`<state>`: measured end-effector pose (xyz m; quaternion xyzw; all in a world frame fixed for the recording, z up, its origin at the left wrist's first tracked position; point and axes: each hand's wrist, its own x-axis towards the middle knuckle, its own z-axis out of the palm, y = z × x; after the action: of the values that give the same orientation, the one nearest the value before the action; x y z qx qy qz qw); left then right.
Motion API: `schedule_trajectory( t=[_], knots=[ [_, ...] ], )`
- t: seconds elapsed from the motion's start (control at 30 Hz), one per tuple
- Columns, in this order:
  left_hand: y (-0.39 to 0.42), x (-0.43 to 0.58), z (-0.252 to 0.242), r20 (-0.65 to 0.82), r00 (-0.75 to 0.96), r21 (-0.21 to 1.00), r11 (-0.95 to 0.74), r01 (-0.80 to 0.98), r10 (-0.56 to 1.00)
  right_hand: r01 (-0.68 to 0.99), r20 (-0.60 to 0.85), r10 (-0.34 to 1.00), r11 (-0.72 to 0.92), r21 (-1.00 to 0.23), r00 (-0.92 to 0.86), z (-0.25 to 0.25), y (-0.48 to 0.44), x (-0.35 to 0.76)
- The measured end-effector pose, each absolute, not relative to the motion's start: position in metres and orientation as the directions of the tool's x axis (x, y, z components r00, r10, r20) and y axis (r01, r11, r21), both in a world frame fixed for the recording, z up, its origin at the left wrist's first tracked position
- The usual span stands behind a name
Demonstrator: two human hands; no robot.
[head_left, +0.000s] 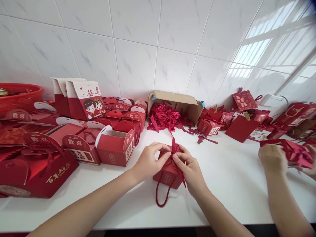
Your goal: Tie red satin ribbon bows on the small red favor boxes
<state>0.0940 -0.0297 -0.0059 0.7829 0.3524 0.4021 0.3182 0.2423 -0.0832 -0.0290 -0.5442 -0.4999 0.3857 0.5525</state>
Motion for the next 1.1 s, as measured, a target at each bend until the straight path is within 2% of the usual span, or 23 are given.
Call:
schedule_trajectory(
  t=[0.27, 0.37, 0.43, 0.57, 0.67, 0.77, 0.83, 0.97, 1.03, 1.1],
  knots=[
    [-0.026, 0.092, -0.008, 0.378, 0.467, 0.793, -0.540, 0.282, 0.799, 0.059, 0.109, 0.981, 0.101, -0.993, 0.159, -0.030, -0.084, 0.246],
    [-0.025, 0.091, -0.008, 0.371, 0.458, 0.810, -0.523, 0.266, 0.808, 0.115, 0.111, 0.984, 0.095, -0.989, 0.142, -0.029, -0.085, 0.248],
    [-0.023, 0.090, -0.009, 0.367, 0.460, 0.822, -0.514, 0.247, 0.808, 0.214, 0.112, 0.984, 0.080, -0.974, 0.141, -0.026, -0.087, 0.250],
    [-0.018, 0.084, -0.008, 0.410, 0.512, 0.794, -0.571, 0.206, 0.755, 0.490, 0.252, 0.963, 0.173, -0.854, 0.099, -0.020, -0.089, 0.257],
    [-0.016, 0.079, -0.004, 0.428, 0.546, 0.762, -0.613, 0.211, 0.720, 0.619, 0.394, 0.919, 0.302, -0.725, 0.012, -0.016, -0.090, 0.263],
    [-0.016, 0.076, 0.001, 0.428, 0.579, 0.726, -0.646, 0.237, 0.694, 0.735, 0.493, 0.870, 0.350, -0.581, -0.025, -0.007, -0.096, 0.268],
    [-0.017, 0.075, 0.004, 0.435, 0.607, 0.698, -0.675, 0.239, 0.665, 0.771, 0.478, 0.876, 0.346, -0.535, -0.062, 0.005, -0.104, 0.271],
    [-0.017, 0.074, 0.006, 0.451, 0.683, 0.630, -0.747, 0.212, 0.574, 0.776, 0.229, 0.956, 0.285, -0.562, -0.185, 0.031, -0.112, 0.277],
    [-0.016, 0.073, 0.007, 0.451, 0.709, 0.602, -0.771, 0.207, 0.542, 0.806, 0.277, 0.934, 0.340, -0.485, -0.227, 0.037, -0.106, 0.282],
    [-0.016, 0.073, 0.009, 0.443, 0.715, 0.589, -0.777, 0.223, 0.540, 0.779, 0.385, 0.859, 0.484, -0.398, -0.337, 0.036, -0.094, 0.287]
  ],
)
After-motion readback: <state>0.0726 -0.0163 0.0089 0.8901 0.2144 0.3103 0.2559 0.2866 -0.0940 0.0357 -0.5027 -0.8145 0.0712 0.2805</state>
